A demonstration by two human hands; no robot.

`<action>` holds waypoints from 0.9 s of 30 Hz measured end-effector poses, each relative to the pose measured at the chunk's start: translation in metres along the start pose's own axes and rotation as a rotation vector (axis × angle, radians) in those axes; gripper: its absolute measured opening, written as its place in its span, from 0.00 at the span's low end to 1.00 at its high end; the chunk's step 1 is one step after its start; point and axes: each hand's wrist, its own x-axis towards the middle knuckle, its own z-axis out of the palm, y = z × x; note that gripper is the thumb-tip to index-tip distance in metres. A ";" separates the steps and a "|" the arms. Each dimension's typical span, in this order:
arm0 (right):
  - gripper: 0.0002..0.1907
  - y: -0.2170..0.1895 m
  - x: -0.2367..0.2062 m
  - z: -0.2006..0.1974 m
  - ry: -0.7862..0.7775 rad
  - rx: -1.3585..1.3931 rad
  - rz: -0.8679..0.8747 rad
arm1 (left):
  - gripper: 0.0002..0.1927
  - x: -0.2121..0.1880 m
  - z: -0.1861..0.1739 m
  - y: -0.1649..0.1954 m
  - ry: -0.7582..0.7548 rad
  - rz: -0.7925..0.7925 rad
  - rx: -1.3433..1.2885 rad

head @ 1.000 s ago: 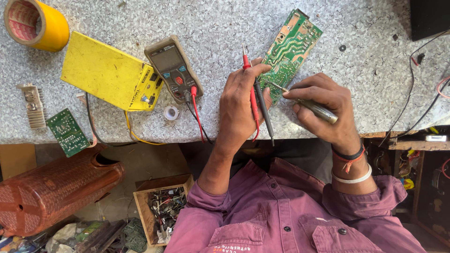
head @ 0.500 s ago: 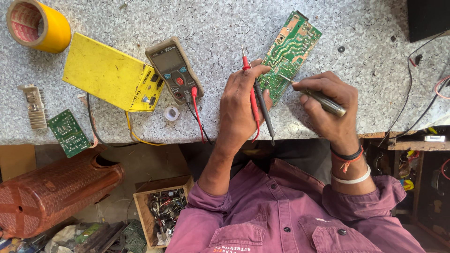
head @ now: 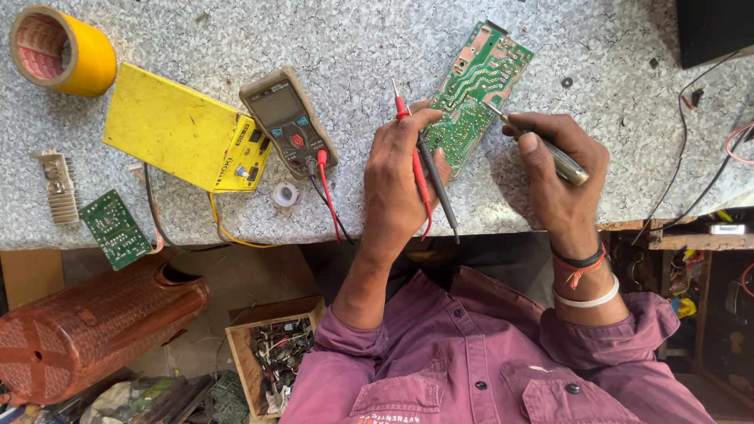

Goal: The person uses a multimeter to test points on a circuit board, then flips the board over and continues testing the other side. They also use a screwdriver to probe or adjust small areas on the board while checking readings.

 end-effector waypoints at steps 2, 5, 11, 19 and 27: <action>0.13 0.001 -0.001 -0.001 -0.003 0.018 0.014 | 0.23 0.000 0.000 0.000 0.014 0.004 0.015; 0.14 0.002 -0.001 -0.002 -0.009 0.009 0.018 | 0.22 0.000 0.002 0.000 0.038 -0.009 0.017; 0.12 0.001 -0.001 -0.002 -0.049 -0.060 -0.031 | 0.22 0.000 0.001 0.001 0.033 -0.010 0.031; 0.12 -0.004 0.001 -0.001 -0.092 -0.169 -0.077 | 0.24 -0.001 0.000 0.001 0.019 -0.007 0.010; 0.12 -0.003 0.002 -0.002 -0.100 -0.194 -0.089 | 0.23 0.000 0.002 0.001 0.030 -0.008 0.027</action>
